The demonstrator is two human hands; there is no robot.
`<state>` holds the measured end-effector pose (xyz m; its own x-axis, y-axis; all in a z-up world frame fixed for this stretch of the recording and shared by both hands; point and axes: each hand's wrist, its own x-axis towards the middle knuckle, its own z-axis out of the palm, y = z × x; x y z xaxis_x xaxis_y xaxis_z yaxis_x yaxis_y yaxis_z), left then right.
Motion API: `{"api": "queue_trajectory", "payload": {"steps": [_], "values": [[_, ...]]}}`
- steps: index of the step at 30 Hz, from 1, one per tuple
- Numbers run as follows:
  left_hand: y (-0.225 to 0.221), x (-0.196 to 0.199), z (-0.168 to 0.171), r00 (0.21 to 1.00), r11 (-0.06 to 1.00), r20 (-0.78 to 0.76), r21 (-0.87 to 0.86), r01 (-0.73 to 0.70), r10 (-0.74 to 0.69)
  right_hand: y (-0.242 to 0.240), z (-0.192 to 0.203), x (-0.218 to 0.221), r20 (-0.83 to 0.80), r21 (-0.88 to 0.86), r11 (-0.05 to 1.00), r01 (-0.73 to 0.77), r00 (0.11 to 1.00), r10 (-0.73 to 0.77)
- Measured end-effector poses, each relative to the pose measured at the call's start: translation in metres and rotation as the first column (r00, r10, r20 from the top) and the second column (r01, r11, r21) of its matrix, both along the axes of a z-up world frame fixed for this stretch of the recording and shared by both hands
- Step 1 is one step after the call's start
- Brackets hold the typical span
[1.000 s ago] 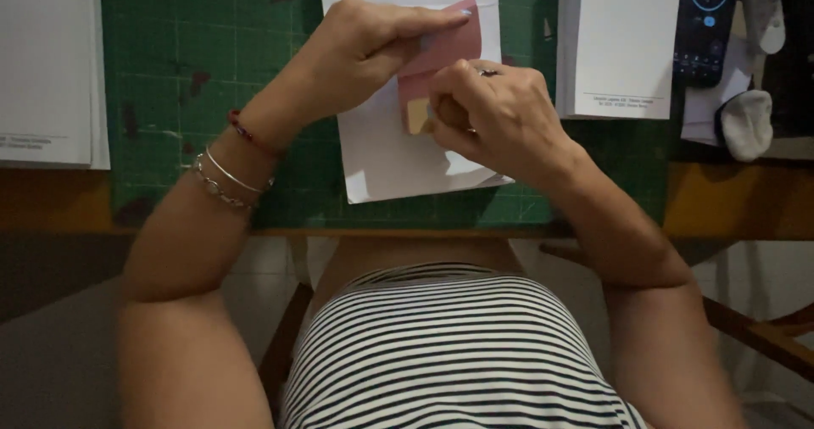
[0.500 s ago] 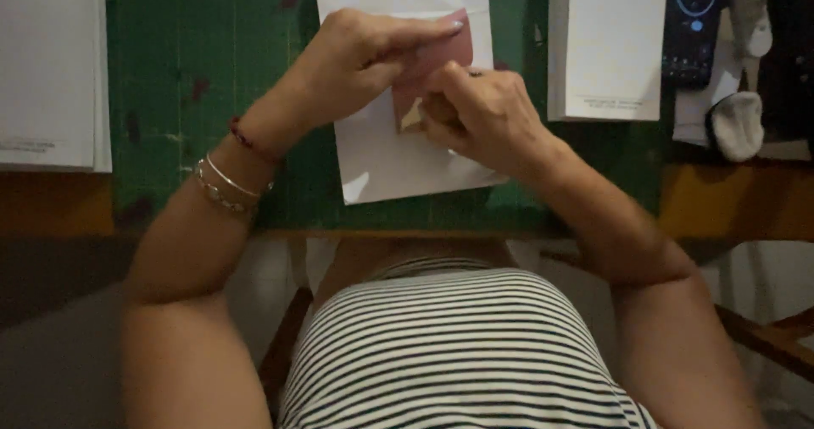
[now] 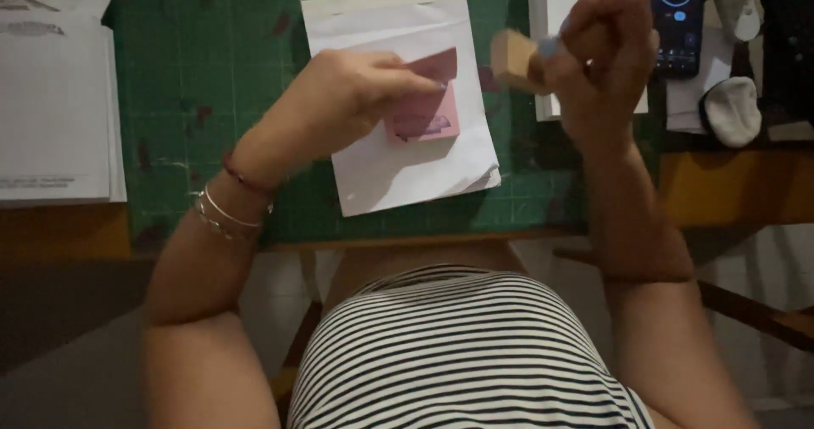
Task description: Manually applying a stamp to a pad of pink sticky notes on a workbench using an ink pad.
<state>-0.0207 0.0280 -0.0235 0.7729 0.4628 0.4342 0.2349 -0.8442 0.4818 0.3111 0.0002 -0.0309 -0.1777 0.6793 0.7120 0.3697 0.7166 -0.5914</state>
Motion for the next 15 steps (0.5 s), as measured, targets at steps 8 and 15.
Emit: {"api": "queue_trajectory", "payload": {"steps": [8,15], "values": [[-0.034,0.014,0.015,0.952,0.894,-0.244,0.444,-0.059,0.184,-0.003,0.007,0.003,0.04,0.024,0.998,0.062,0.997,-0.063],[-0.029,0.011,0.006,0.947,0.899,-0.252,0.432,-0.073,0.198,-0.001,0.007,0.007,0.101,0.013,0.998,0.061,0.993,-0.062]]}}
